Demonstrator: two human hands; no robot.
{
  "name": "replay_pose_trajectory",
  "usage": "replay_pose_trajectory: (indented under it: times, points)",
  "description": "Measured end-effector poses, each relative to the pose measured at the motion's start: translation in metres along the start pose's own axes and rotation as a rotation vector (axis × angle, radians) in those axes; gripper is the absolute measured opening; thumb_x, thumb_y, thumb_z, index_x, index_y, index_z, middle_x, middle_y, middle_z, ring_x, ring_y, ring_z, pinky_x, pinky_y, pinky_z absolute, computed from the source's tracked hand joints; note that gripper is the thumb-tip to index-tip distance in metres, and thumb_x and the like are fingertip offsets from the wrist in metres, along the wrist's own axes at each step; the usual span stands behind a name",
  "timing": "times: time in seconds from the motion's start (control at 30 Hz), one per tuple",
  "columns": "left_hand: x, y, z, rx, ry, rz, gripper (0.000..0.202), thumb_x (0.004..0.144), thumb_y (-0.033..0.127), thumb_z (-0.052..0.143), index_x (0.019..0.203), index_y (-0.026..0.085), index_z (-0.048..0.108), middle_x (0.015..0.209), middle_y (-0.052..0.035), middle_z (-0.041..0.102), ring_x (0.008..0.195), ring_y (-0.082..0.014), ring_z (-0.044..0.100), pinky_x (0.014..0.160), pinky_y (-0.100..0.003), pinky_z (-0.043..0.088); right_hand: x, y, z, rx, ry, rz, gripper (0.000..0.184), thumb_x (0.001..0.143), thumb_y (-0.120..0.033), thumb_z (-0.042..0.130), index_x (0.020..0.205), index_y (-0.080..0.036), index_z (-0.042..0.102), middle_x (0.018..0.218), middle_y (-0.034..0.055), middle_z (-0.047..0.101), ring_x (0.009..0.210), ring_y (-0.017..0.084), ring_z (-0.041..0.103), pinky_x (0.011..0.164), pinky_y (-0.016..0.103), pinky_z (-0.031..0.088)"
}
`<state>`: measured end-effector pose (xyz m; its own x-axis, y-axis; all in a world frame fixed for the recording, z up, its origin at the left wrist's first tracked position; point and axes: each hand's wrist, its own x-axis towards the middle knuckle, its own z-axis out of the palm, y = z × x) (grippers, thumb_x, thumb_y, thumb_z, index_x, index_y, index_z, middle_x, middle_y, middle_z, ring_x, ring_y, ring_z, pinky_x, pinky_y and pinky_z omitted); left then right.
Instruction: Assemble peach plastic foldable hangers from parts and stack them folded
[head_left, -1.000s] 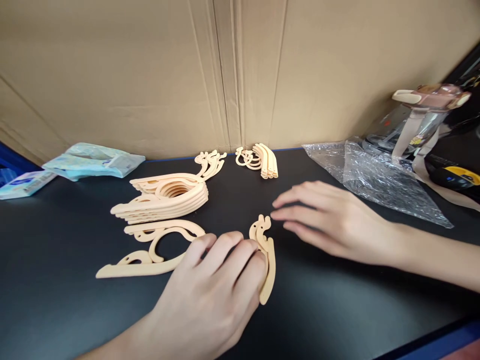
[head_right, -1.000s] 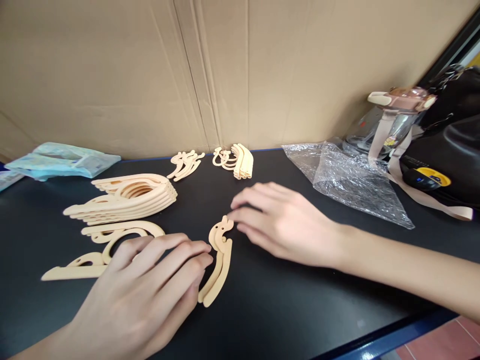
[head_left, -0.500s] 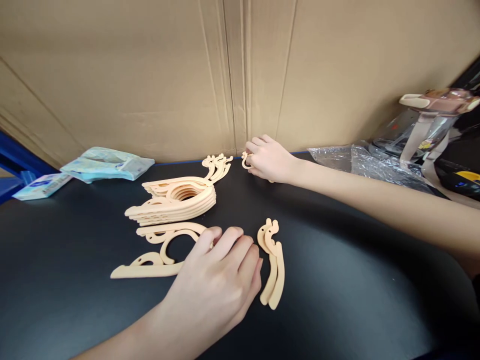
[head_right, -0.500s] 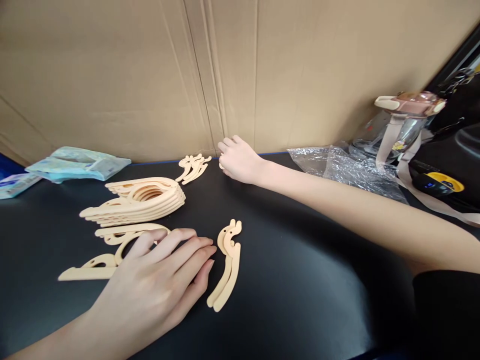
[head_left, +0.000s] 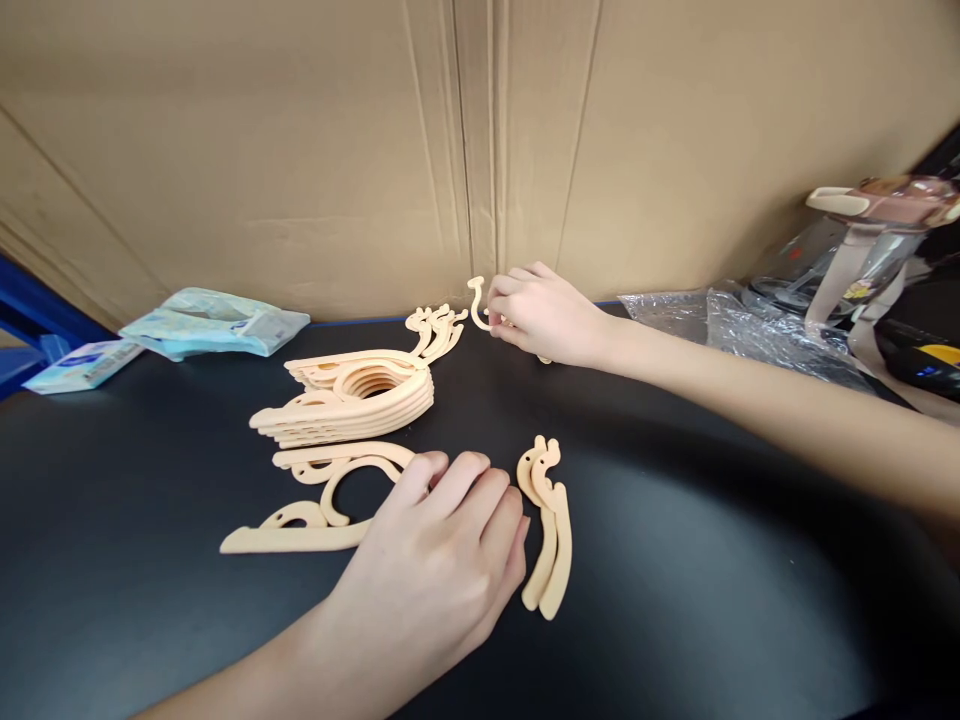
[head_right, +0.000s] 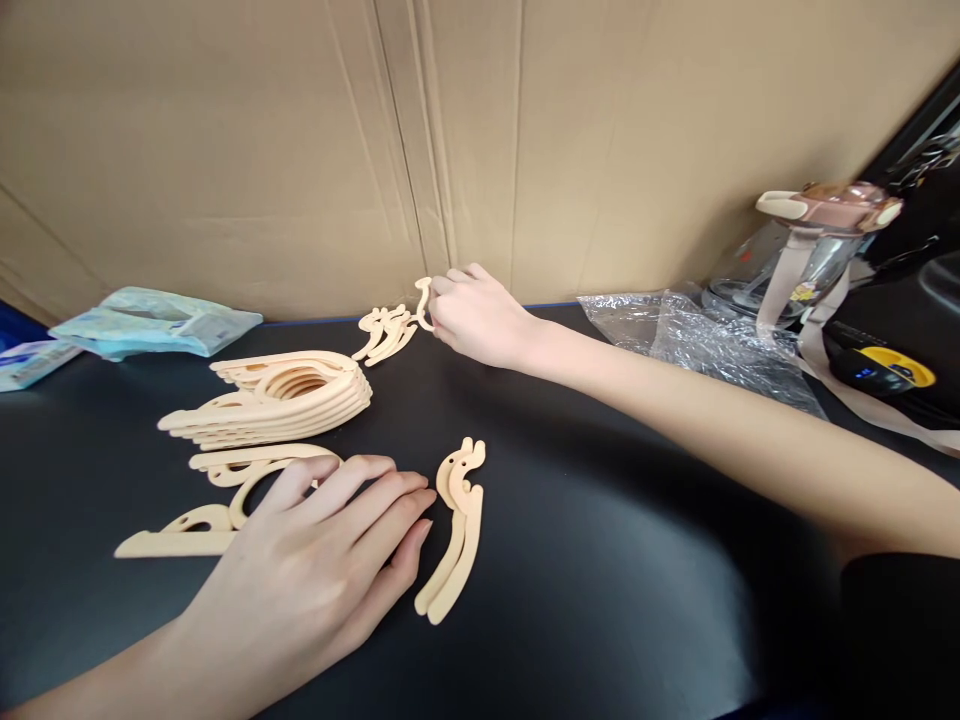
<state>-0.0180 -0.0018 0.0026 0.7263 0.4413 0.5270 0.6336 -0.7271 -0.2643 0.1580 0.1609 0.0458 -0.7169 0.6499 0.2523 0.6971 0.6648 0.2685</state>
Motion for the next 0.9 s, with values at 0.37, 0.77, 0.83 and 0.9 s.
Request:
replay_pose_trajectory:
  times: [0.37, 0.77, 0.83, 0.9]
  points:
    - [0.002, 0.003, -0.001, 0.225, 0.013, -0.108, 0.023, 0.097, 0.013, 0.045, 0.096, 0.013, 0.069, 0.083, -0.0070, 0.071, 0.083, -0.0252, 0.063, 0.070, -0.041, 0.038, -0.099, -0.065, -0.032, 0.336, 0.127, -0.220, 0.026, 0.100, -0.018, 0.051, 0.083, -0.014, 0.071, 0.095, 0.0085, 0.069, 0.096, 0.022, 0.062, 0.096, 0.041, 0.047]
    - [-0.003, -0.005, -0.001, 0.313, -0.011, -0.041, 0.029, 0.095, 0.002, 0.046, 0.087, 0.014, 0.070, 0.085, -0.0075, 0.073, 0.084, -0.0247, 0.064, 0.071, -0.039, 0.041, -0.078, -0.046, -0.036, 0.694, -0.063, -0.332, 0.015, 0.096, -0.026, 0.064, 0.090, -0.016, 0.072, 0.106, 0.0057, 0.068, 0.097, 0.017, 0.059, 0.091, 0.032, 0.045]
    - [-0.002, -0.004, -0.001, 0.309, -0.017, -0.042, 0.031, 0.095, 0.001, 0.044, 0.087, 0.014, 0.070, 0.086, -0.0079, 0.074, 0.085, -0.0251, 0.064, 0.071, -0.040, 0.040, -0.068, -0.035, -0.035, 0.705, -0.070, -0.346, 0.020, 0.097, -0.033, 0.064, 0.091, -0.016, 0.072, 0.104, 0.0052, 0.070, 0.096, 0.017, 0.060, 0.091, 0.032, 0.045]
    - [-0.002, -0.004, -0.002, 0.289, -0.019, -0.052, 0.031, 0.094, -0.001, 0.043, 0.088, 0.013, 0.070, 0.089, -0.0085, 0.074, 0.088, -0.0254, 0.064, 0.071, -0.040, 0.039, -0.054, -0.019, -0.031, 0.597, -0.008, -0.264, 0.023, 0.100, -0.033, 0.057, 0.098, -0.015, 0.071, 0.104, 0.0069, 0.071, 0.100, 0.019, 0.062, 0.093, 0.033, 0.043]
